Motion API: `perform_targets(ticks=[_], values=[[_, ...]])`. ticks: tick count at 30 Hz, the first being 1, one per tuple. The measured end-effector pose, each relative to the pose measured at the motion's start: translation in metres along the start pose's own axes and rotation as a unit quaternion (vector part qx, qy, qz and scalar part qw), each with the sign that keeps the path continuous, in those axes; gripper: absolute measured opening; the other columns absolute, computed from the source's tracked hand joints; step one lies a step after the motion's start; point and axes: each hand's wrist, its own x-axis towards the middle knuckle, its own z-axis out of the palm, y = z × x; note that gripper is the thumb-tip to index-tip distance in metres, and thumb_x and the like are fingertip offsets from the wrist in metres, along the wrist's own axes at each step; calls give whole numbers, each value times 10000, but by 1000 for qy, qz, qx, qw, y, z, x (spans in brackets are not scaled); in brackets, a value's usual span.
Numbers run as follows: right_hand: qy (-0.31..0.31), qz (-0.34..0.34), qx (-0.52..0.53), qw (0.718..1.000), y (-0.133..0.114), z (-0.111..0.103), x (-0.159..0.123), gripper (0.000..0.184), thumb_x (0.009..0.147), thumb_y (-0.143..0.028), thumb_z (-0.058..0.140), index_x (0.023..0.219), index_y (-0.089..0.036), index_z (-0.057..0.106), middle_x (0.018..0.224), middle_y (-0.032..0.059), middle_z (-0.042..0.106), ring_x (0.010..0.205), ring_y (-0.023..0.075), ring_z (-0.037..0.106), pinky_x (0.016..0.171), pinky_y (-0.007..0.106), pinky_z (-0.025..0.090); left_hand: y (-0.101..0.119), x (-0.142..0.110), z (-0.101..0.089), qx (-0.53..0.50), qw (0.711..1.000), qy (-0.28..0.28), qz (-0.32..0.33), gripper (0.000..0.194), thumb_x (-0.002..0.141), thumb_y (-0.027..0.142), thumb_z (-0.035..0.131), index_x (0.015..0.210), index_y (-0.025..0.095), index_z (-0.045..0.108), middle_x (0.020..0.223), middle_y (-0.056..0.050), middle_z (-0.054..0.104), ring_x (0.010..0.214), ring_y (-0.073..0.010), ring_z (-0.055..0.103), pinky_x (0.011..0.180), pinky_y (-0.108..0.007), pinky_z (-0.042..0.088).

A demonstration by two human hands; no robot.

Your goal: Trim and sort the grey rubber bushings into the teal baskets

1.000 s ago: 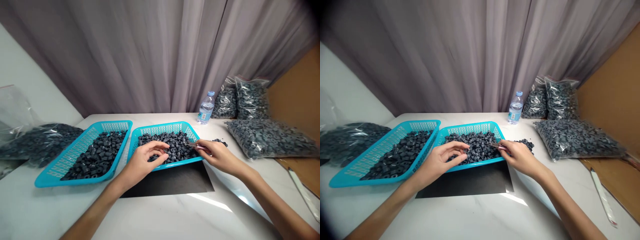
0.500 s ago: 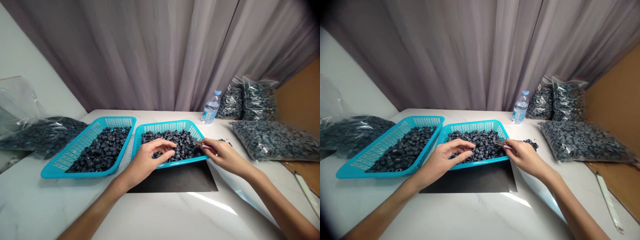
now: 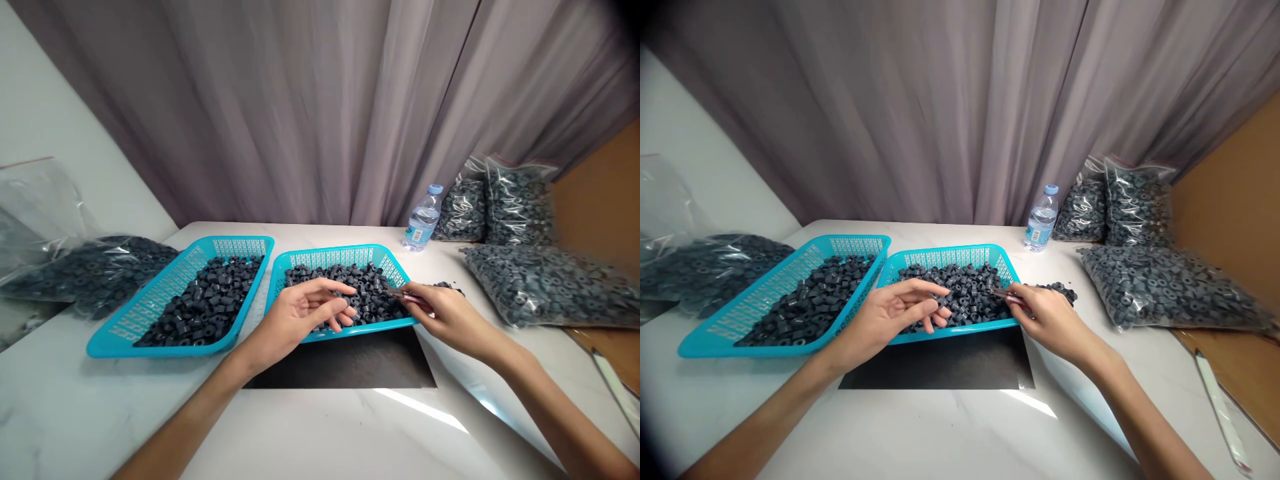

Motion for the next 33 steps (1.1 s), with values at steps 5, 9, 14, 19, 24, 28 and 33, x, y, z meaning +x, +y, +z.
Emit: perform_targets(ticks=[5,9,14,19,24,28,33], values=[[7,16,-35,999,-2,2,0,230,991,-292,429,1082,-234,632,793,39,720,656,214,642,600,289,338,4,0,-2,26,1000,-8,6,222,961,309,645,1084,161,755,931,-76,789,835,-173,744,754,-285,603],[8,28,-40,999,-2,4,0,253,990,-294,425,1102,-232,644,791,40,717,655,214,646,598,289,331,7,0,-5,22,999,-23,8,257,981,315,602,1112,142,741,946,-96,792,846,-182,742,760,-297,602],[4,30,-49,998,-3,4,0,253,995,-306,415,1073,-229,643,794,42,717,648,210,634,593,290,317,5,-1,-6,4,999,-50,4,243,971,273,600,1142,144,713,1009,-106,792,839,-173,734,769,-299,593],[11,28,-54,998,-4,3,1,230,986,-294,421,1045,-226,632,792,42,724,663,218,649,597,289,315,8,1,-12,63,998,-26,12,264,964,343,599,1107,155,717,979,-104,789,821,-191,736,754,-323,605],[13,24,-61,998,-4,4,0,211,987,-284,415,1015,-227,617,815,47,730,678,223,659,596,289,317,6,4,-89,377,911,167,24,331,928,517,599,1025,238,748,1137,-62,776,1101,-275,689,1030,-414,512],[9,17,-66,998,-1,6,0,217,1001,-290,402,1033,-235,610,837,48,734,690,229,666,601,289,317,-2,-2,-155,513,829,223,-18,507,899,638,528,1041,214,764,1204,-111,760,1174,-354,657,1098,-479,441],[7,15,-53,998,-2,4,2,216,996,-275,405,1026,-231,615,837,51,736,695,224,665,608,285,320,1,7,-143,531,816,226,19,481,963,571,447,1123,222,737,1343,-95,689,1315,-321,558,1175,-443,345]])
